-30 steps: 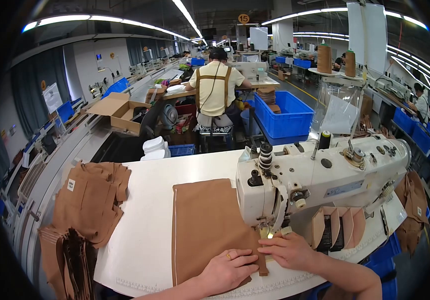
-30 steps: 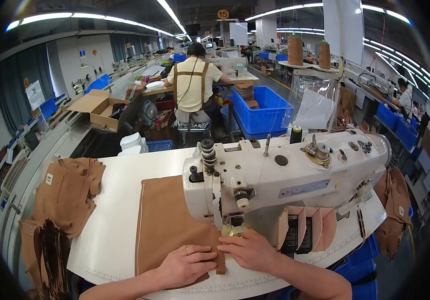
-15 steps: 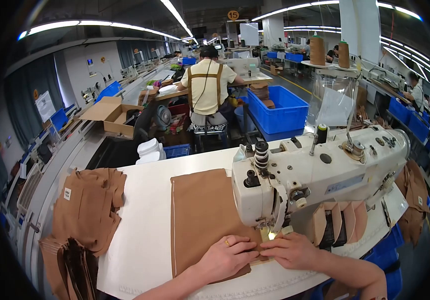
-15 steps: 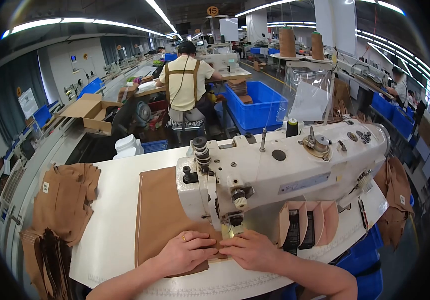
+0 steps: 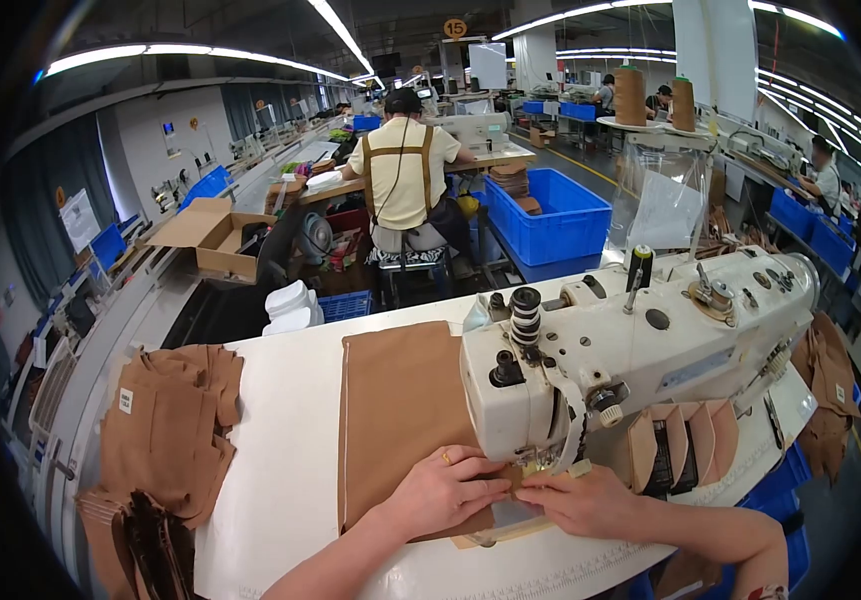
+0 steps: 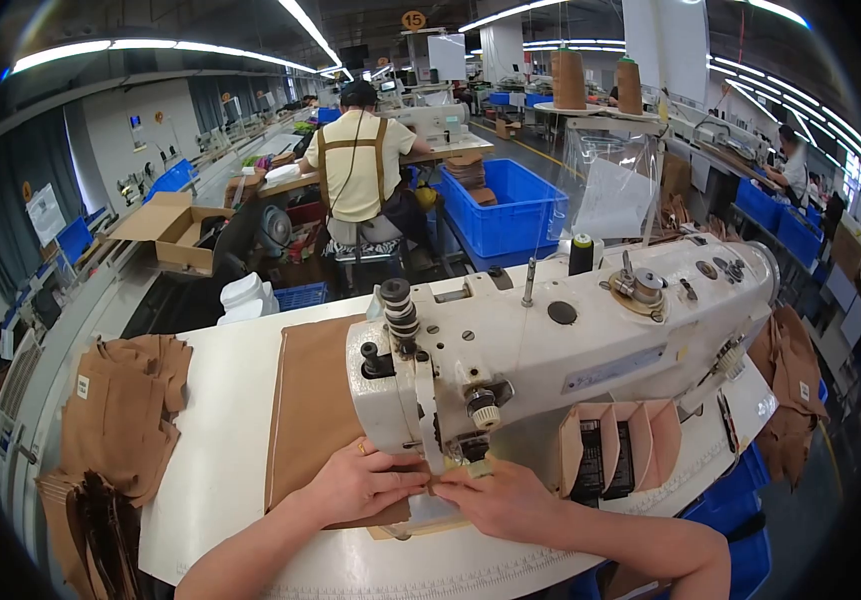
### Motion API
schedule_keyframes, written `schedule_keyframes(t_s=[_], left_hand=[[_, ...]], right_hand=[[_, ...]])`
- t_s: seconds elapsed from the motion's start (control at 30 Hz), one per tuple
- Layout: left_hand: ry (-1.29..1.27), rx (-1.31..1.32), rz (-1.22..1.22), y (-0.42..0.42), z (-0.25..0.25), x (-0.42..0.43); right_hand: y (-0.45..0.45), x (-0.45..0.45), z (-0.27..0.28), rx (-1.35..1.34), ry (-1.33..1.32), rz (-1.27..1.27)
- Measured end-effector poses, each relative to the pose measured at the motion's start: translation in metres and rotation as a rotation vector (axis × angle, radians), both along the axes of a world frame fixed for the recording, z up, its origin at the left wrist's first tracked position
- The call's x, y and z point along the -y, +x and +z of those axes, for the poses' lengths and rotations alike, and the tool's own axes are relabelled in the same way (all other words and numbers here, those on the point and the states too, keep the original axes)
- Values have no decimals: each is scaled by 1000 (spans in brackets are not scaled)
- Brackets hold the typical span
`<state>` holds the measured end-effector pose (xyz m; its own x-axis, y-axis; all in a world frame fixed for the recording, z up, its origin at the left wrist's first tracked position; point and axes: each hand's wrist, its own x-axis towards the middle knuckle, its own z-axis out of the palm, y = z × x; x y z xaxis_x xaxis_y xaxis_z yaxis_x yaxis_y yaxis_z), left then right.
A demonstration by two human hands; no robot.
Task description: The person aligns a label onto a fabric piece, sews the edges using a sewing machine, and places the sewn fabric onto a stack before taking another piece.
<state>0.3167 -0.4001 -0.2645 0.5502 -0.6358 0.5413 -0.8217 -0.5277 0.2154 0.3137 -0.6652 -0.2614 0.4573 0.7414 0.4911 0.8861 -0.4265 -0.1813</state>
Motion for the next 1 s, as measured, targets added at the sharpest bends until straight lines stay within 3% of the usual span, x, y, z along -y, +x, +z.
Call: schedule_keyframes(t_s=[0.43, 0.6, 0.7, 0.8, 0.83, 0.87, 1.0], left_hand=[[-47, -37, 46, 33, -1, -11], [-42, -27, 161, 30, 3, -14], [98, 94, 339, 14, -2, -14], [477, -75, 634, -32, 24, 7], [583, 28, 649, -46, 25, 10], [576, 122, 675, -56, 18, 13], [412, 81, 612, -67, 11, 13]], right_hand=[[7, 1, -17, 47, -72, -56], [2, 6, -13, 8, -25, 51], [-15, 1, -4, -3, 41, 201], [-56, -14, 6, -106, 101, 278], [-71, -20, 14, -154, 117, 288], [-83, -26, 29, -120, 210, 291], [-100, -12, 4, -98, 56, 161]])
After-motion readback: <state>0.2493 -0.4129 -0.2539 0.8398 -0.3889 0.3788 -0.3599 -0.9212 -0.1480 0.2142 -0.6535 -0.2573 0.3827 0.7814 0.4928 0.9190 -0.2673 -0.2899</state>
